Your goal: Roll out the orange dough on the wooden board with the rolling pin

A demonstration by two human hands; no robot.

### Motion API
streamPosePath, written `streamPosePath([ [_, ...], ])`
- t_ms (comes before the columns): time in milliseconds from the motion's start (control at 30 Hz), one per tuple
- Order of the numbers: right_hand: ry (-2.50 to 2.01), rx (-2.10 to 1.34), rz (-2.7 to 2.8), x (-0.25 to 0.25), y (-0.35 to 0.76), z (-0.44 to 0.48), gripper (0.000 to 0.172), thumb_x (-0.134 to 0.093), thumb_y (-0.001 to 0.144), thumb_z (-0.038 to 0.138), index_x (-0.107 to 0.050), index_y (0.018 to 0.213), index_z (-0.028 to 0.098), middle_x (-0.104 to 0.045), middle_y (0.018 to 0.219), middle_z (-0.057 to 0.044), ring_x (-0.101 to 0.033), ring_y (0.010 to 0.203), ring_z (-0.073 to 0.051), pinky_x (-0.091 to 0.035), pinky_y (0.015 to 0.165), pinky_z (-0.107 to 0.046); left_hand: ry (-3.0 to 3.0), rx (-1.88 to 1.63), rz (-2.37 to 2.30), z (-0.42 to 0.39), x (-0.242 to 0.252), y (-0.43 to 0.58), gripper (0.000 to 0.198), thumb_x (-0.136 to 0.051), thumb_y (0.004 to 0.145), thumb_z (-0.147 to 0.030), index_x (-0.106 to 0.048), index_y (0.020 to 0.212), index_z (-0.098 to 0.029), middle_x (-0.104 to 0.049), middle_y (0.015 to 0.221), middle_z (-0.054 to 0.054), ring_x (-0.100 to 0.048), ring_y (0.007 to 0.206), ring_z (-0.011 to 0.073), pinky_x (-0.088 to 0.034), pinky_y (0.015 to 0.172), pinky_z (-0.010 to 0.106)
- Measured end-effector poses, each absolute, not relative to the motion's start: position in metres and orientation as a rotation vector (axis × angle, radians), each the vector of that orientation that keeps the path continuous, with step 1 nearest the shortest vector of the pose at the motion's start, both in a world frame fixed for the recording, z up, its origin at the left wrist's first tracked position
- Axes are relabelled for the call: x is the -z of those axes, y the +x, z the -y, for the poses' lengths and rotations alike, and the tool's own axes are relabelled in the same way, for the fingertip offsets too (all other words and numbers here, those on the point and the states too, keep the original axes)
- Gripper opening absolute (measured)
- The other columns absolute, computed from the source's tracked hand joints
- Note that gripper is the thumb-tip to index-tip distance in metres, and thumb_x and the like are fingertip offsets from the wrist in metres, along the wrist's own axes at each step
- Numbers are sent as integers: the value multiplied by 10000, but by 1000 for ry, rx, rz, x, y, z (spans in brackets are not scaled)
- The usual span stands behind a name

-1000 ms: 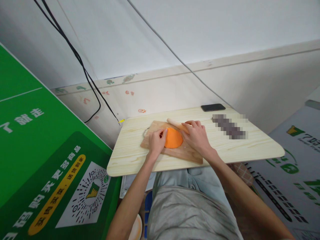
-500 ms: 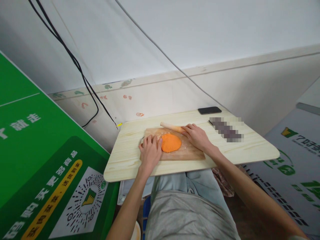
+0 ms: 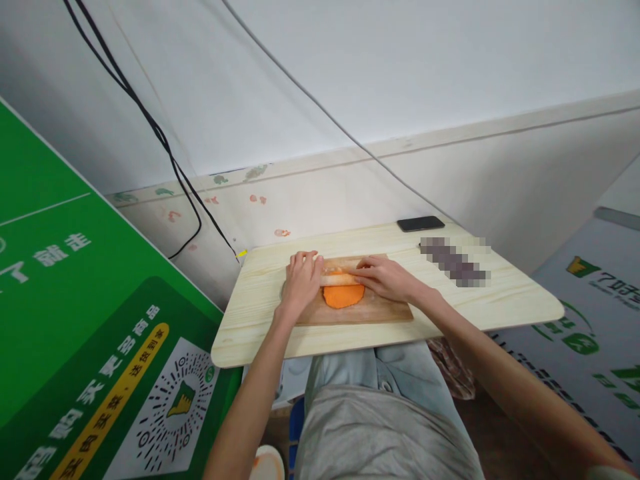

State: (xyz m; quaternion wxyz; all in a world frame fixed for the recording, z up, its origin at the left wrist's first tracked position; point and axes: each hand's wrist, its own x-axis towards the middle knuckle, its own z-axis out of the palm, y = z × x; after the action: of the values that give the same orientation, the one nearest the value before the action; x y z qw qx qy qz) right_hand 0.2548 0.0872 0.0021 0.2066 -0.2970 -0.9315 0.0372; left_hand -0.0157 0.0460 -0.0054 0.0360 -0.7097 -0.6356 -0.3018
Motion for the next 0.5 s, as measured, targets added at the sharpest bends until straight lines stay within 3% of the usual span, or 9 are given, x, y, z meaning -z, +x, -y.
streamPosePath([
  [100,-821,-122,2649,-6,256,-93,412,-452,1134,410,-755,1382,280,-745,1196,-93,-705,1009,-222,-537,914,-354,-2383,572,2000,-68,6,-15,476,-298,1140,-396,-602,1467,-230,-652,1401,144,-560,1370,276,-426,1180,463],
  [200,-897,-107,2616,-6,253,-95,455,-453,1126,447,-684,1477,272,-723,1300,-116,-691,1113,-245,-531,984,-387,-2419,339,2053,-80,11,-14,526,-288,1120,-366,-517,1572,-225,-590,1532,169,-476,1495,306,-362,1235,528],
  [333,-1328,69,2453,-5,239,-88,589,-377,1136,476,-482,1639,188,-646,1494,-192,-589,1359,-333,-487,1087,-498,-2393,306,2134,-81,17,-14,615,-243,1122,-432,-423,1653,-180,-460,1683,201,-280,1645,354,-261,1293,594],
  [500,-1541,142,2425,-2,226,-75,619,-325,1138,434,-484,1620,80,-549,1625,-217,-458,1542,-341,-386,1229,-486,-2375,324,2052,-69,24,-16,637,-210,1139,-451,-425,1641,-121,-440,1706,202,-265,1660,346,-249,1310,566],
])
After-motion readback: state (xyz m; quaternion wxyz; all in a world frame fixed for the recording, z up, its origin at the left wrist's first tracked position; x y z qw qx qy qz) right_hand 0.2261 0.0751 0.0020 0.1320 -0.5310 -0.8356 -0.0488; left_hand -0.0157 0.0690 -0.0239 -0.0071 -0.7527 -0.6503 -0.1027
